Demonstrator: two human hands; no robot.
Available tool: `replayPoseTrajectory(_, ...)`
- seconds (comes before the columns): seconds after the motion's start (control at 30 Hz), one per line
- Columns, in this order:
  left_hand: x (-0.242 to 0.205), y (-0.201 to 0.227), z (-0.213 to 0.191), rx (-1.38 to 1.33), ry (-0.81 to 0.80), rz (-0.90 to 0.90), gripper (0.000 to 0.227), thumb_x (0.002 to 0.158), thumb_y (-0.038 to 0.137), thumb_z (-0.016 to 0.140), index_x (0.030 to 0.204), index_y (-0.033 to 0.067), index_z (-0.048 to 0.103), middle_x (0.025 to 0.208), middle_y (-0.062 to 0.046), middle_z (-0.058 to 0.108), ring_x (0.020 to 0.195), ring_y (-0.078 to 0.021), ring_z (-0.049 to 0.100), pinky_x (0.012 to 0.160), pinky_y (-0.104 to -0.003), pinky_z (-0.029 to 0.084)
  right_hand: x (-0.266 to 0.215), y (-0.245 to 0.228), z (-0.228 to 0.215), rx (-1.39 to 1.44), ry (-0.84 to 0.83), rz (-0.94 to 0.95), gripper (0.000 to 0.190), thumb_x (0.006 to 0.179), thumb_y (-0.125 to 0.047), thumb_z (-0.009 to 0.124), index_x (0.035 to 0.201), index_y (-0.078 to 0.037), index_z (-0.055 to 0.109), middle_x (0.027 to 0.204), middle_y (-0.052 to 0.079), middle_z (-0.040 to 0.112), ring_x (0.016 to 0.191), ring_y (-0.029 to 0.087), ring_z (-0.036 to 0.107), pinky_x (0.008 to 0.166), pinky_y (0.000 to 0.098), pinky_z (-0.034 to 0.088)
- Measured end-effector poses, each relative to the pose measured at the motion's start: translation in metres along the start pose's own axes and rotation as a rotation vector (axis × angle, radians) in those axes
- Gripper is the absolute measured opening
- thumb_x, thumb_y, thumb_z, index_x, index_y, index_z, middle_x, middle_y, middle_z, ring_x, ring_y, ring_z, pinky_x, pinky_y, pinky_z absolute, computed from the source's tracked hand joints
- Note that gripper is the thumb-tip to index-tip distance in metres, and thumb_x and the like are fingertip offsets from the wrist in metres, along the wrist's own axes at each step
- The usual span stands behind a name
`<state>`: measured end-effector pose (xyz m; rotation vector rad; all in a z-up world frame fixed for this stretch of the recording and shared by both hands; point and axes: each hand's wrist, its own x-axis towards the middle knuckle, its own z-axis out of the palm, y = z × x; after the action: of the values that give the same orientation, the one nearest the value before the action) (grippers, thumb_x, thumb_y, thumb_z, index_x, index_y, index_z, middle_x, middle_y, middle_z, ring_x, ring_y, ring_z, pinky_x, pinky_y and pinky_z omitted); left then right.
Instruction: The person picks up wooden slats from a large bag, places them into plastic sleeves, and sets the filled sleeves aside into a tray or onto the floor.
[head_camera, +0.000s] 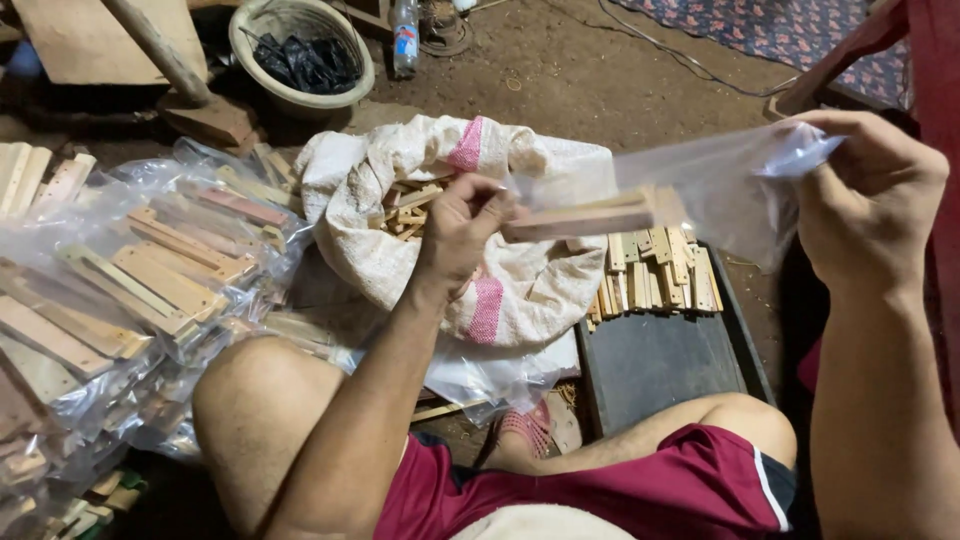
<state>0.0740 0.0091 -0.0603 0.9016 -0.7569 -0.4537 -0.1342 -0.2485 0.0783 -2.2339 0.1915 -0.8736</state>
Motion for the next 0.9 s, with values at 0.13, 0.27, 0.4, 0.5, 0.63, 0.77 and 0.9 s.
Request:
replayPoseTrajectory(0.13, -0.006, 0.005, -0.008, 0.257, 0.382, -0.272, 0.033, 0.086, -0.002, 0.064, 0.118, 0.0004, 0.058, 0.096, -0.010, 0.066, 0.081, -0.0174, 0.067, 0.072, -0.027, 0.060, 0.008, -0.016, 0.019, -0.027, -0.123, -0.049, 0.011, 0.114, 0.020, 0.066, 0.124, 0.017, 0.066, 0.095, 0.021, 0.065, 0.068, 0.019, 0.059, 0.053, 0.0242, 0.045)
replayPoseTrajectory(0.27, -0.021, 0.025, 0.000, 0.648, 0.395, -0.267, 0.061, 0.091, 0.051, 0.059, 0.120, -0.0002, 0.043, 0.090, -0.006, 0.055, 0.074, -0.0160, 0.062, 0.056, -0.028, 0.058, 0.004, -0.048, 0.066, -0.089, -0.361, -0.016, 0.011, 0.099, -0.004, 0.073, 0.093, 0.005, 0.072, 0.060, 0.008, 0.064, 0.045, 0.013, 0.062, 0.033, 0.0243, 0.043)
replayPoseTrajectory(0.4, -0.032, 0.094, 0.062, 0.435, 0.144, -0.501, 0.107, 0.059, 0.082, 0.048, 0.133, 0.0079, 0.023, 0.107, -0.020, 0.065, 0.077, -0.0291, 0.079, 0.049, -0.029, 0.068, 0.003, -0.057, 0.110, -0.135, -0.507, -0.005, 0.019, 0.095, -0.011, 0.074, 0.080, 0.000, 0.074, 0.053, 0.004, 0.060, 0.038, 0.010, 0.047, 0.031, 0.0275, 0.033)
replayPoseTrajectory(0.5, -0.045, 0.083, 0.062, 0.949, 0.085, -0.569, 0.088, 0.082, 0.056, 0.067, 0.142, 0.0072, 0.026, 0.080, -0.003, 0.064, 0.066, -0.0199, 0.071, 0.054, -0.036, 0.056, -0.001, -0.054, 0.129, -0.156, -0.629, 0.109, 0.027, 0.092, -0.020, 0.078, 0.074, 0.000, 0.075, 0.048, 0.006, 0.057, 0.036, 0.013, 0.043, 0.033, 0.0312, 0.032)
replayPoseTrajectory(0.63, -0.062, 0.095, 0.067, 1.121, 0.137, -0.550, 0.021, 0.090, 0.026, 0.055, 0.107, 0.0203, 0.066, 0.071, -0.005, 0.074, 0.080, -0.0309, 0.077, 0.073, -0.046, 0.060, 0.000, -0.061, 0.132, -0.146, -0.723, 0.291, 0.026, 0.094, -0.027, 0.073, 0.085, -0.004, 0.080, 0.042, 0.014, 0.051, 0.043, 0.019, 0.044, 0.047, 0.0350, 0.035)
replayPoseTrajectory(0.77, -0.063, 0.115, 0.074, 1.223, 0.132, -0.601, 0.030, 0.091, 0.033, 0.062, 0.116, 0.0178, 0.060, 0.079, -0.014, 0.077, 0.084, -0.0402, 0.076, 0.077, -0.052, 0.058, -0.001, -0.070, 0.135, -0.049, -0.700, 0.385, 0.028, 0.092, -0.026, 0.076, 0.072, -0.007, 0.078, 0.036, 0.007, 0.047, 0.036, 0.016, 0.043, 0.041, 0.0299, 0.032)
replayPoseTrajectory(0.9, -0.065, 0.106, 0.048, 1.116, 0.202, -0.611, 0.023, 0.089, 0.017, 0.057, 0.111, 0.0147, 0.064, 0.084, -0.019, 0.077, 0.091, -0.0430, 0.075, 0.078, -0.054, 0.056, 0.007, -0.041, 0.181, 0.055, -0.758, 0.360, 0.027, 0.092, -0.026, 0.077, 0.083, -0.001, 0.081, 0.044, 0.015, 0.056, 0.042, 0.020, 0.045, 0.044, 0.0341, 0.037)
